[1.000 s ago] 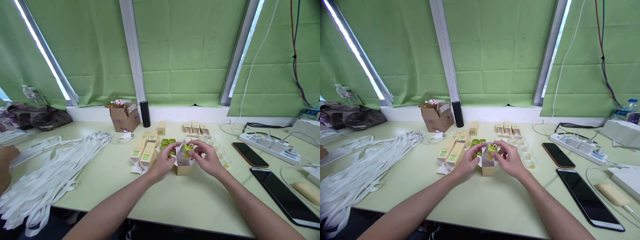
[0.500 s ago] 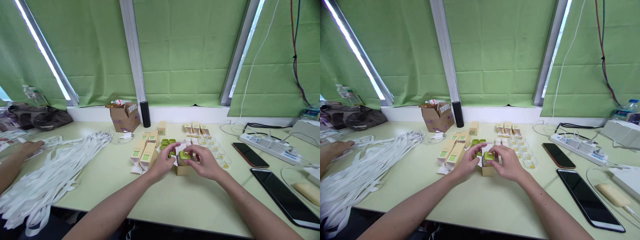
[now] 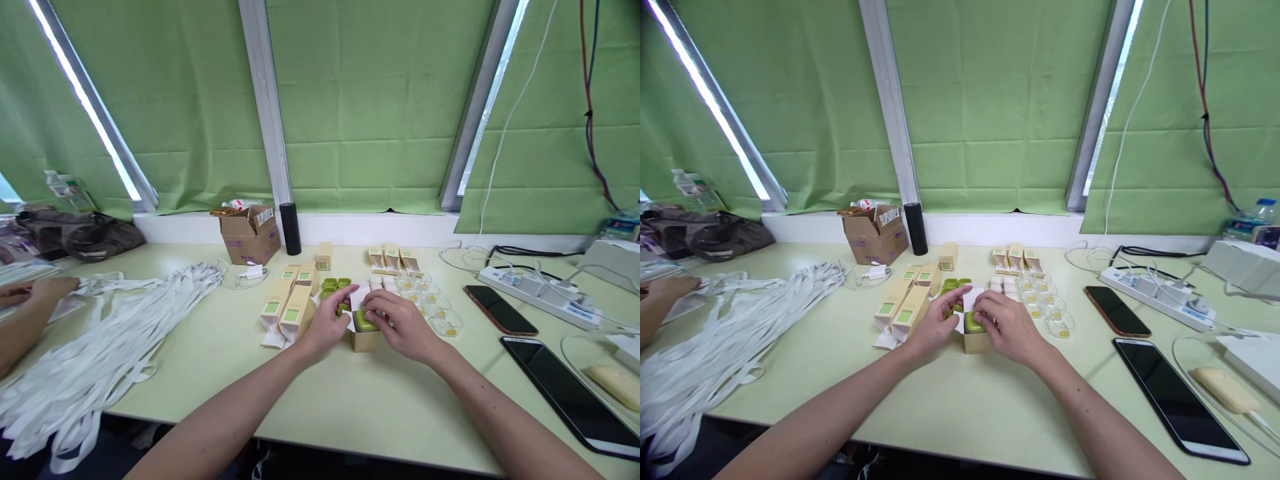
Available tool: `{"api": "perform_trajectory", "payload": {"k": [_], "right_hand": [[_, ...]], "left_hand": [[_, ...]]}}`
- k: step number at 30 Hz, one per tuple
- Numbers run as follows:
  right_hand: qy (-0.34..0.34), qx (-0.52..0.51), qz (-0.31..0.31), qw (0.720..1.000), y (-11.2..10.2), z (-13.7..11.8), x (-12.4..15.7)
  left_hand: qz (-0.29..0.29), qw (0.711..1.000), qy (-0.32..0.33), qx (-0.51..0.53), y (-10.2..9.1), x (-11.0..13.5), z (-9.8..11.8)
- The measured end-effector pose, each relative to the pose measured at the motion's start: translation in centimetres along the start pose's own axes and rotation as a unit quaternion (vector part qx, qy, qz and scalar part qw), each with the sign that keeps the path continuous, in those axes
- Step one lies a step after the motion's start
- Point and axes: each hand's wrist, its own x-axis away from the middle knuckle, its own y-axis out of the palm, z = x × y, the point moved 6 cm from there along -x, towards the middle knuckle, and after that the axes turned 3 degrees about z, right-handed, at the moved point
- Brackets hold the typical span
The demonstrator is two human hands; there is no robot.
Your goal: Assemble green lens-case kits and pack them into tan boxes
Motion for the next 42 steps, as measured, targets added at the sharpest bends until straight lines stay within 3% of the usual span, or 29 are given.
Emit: {"api": "perform_trajectory", "payload": {"k": [13,21,27,30,37,42], "right_hand": [[0.128,0.014,0.026,0.991,1.3,1.4,0.1],[0.153,-0.035,0.022,0.987,1.6,1.9,0.1],[0.214,-0.168,0.139,0.952,0.4,3.8,0.1],[0.252,-0.214,0.163,0.930,0.4,5.1,0.3],[0.263,-0.282,0.126,0.914,2.3,5.6,0.6],[0.253,-0.280,0.127,0.917,2.9,5.2,0.7]], "left_hand": [[-0.003,1.000,0.011,-0.008,-0.1,0.1,0.5],[-0.003,1.000,0.010,0.001,0.0,0.1,0.4],[-0.002,1.000,-0.003,0.017,-0.4,-0.3,0.4],[-0.002,1.000,-0.006,0.025,-0.6,-0.4,0.3],[-0.010,0.995,-0.023,0.098,-0.4,-0.6,0.3],[-0.002,0.999,-0.004,0.043,-0.2,-0.3,0.4]]}}
